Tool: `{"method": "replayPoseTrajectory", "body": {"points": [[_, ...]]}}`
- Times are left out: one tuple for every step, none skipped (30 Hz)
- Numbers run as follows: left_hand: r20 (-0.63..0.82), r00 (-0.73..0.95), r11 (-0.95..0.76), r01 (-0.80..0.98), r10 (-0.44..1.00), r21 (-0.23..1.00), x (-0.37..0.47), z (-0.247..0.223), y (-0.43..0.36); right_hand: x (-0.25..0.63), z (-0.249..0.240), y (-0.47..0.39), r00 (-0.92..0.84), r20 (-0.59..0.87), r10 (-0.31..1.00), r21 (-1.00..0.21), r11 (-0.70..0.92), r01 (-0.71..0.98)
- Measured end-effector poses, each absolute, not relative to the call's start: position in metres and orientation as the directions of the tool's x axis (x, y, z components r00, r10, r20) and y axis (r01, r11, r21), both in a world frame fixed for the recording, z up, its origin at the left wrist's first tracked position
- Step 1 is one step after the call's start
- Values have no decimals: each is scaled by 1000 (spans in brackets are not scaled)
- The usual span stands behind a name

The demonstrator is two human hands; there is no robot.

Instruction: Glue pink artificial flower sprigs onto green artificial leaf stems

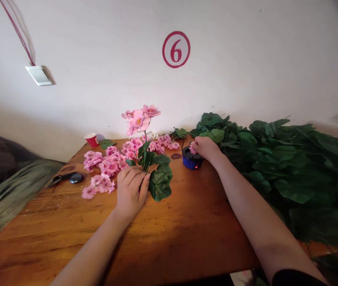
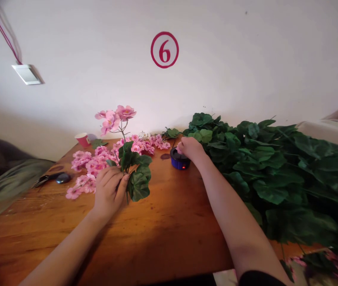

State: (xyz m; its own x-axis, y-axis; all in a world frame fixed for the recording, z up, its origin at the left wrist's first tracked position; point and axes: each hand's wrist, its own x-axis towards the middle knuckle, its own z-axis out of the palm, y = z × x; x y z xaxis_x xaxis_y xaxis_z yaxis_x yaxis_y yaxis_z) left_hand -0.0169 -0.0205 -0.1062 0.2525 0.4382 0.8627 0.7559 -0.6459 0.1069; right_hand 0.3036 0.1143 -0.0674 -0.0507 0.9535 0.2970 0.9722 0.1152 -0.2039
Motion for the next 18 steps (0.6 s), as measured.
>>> {"method": "replayPoseTrajectory", "body": {"points": [[861, 250, -644, 757, 443, 111, -17, -106, -20, 304, -67, 114, -50, 298, 953, -209, 116, 971], [860, 249, -643, 757, 445, 114, -17, -106, -20, 304, -66, 114, -48, 301, 952, -215, 117, 970], [861, 247, -645, 756, 444, 115, -17, -106, -20, 304, -65, 113, -45, 305, 951, -221, 117, 968], [864, 247, -649, 752, 439, 115, -17, -106, -20, 305, -64, 113, -41, 312, 949, -225, 116, 967], [867, 248, -654, 748, 433, 112, -17, -106, -20, 305, -62, 111, -40, 320, 947, -227, 117, 967], [869, 251, -658, 746, 426, 107, -16, -106, -19, 305, -60, 110, -41, 330, 943, -229, 122, 966], [871, 255, -660, 745, 419, 100, -16, -106, -20, 306, -58, 108, -41, 345, 938, -237, 129, 963], [873, 258, -659, 747, 413, 91, -15, -105, -20, 306, -55, 106, -37, 363, 931, -250, 136, 959], [877, 257, -653, 753, 406, 82, -14, -104, -21, 306, -53, 104, -31, 381, 924, -270, 143, 952], [885, 246, -642, 763, 395, 75, -13, -102, -22, 306, -51, 102, -23, 398, 917, -290, 150, 945], [898, 226, -626, 777, 378, 68, -13, -100, -24, 306, -49, 100, -14, 415, 910, -309, 155, 938], [913, 203, -607, 792, 355, 60, -12, -98, -25, 306, -48, 99, -5, 429, 903, -321, 157, 934], [926, 186, -586, 809, 327, 44, -11, -96, -26, 306, -46, 98, 4, 438, 899, -328, 156, 932], [938, 179, -564, 826, 298, 22, -11, -94, -26, 306, -45, 97, 10, 441, 897, -333, 154, 930], [946, 179, -537, 843, 271, -6, -11, -93, -25, 306, -45, 97, 16, 442, 897, -340, 151, 928], [950, 189, -510, 859, 250, -37, -12, -92, -24, 306, -44, 97, 25, 440, 898, -349, 146, 926], [949, 205, -483, 873, 238, -68, -13, -91, -22, 306, -44, 97, 30, 436, 899, -355, 142, 924], [947, 222, -461, 882, 230, -95, -14, -91, -19, 306, -44, 97, 32, 433, 901, -359, 140, 923]]}}
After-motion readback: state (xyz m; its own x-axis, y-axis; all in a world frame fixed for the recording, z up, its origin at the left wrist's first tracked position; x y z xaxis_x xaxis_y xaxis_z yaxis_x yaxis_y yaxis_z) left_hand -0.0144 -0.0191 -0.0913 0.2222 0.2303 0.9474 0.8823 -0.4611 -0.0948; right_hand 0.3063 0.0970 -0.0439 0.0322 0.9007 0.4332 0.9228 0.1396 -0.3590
